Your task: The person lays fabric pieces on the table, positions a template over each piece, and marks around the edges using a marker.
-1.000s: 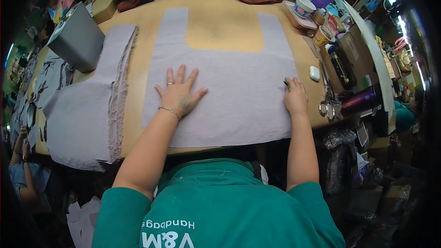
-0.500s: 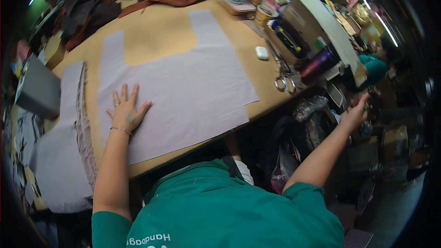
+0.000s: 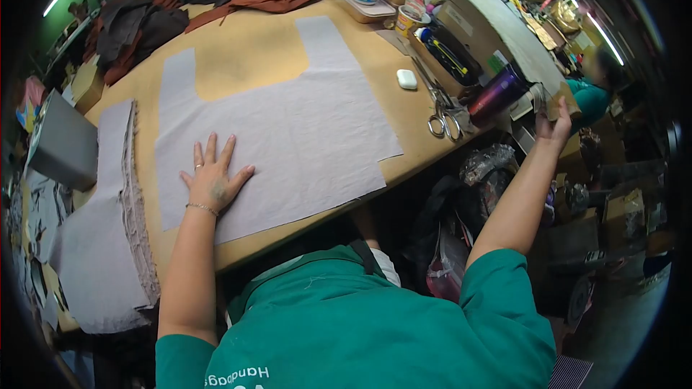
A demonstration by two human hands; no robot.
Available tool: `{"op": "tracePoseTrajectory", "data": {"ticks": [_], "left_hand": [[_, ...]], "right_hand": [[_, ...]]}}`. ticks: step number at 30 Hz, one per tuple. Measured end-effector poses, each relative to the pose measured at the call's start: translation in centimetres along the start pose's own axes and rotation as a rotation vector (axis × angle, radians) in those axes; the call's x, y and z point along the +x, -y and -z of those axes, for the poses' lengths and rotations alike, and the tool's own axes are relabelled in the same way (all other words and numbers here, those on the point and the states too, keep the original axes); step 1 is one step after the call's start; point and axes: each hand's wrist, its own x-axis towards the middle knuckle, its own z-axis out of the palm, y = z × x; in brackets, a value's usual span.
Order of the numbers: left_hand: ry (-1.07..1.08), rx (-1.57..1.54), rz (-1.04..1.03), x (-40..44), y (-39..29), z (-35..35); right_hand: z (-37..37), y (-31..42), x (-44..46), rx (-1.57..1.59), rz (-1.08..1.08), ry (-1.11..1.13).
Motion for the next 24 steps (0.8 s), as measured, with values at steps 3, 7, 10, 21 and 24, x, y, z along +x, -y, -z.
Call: {"op": "tracePoseTrajectory", "data": {"ticks": [3, 7, 10, 21, 24], "left_hand": [[-0.005, 0.008, 0.002, 0.3, 0.1, 0.1], [-0.029, 0.012, -0.007, 0.2, 0.5, -0.2], [-0.071, -0.007, -0.008, 0.3, 0.8, -0.8], [0.166, -2.116, -0.265, -0.7, 10.4, 4.8], [-0.019, -1.859, -0.120, -2.3, 11.4, 5.2]], "right_hand": [[-2.4, 0.7, -1.7, 0.007, 0.045, 0.001], [-3.9, 3.7, -3.8, 0.155, -0.107, 0.401], [-3.7, 5.6, -5.8, 0.177, -0.097, 0.436], [-11.3, -3.2, -16.8, -0.149, -0.313, 0.251], [-12.3, -9.4, -15.6, -0.598, -0.337, 0.336]]}}
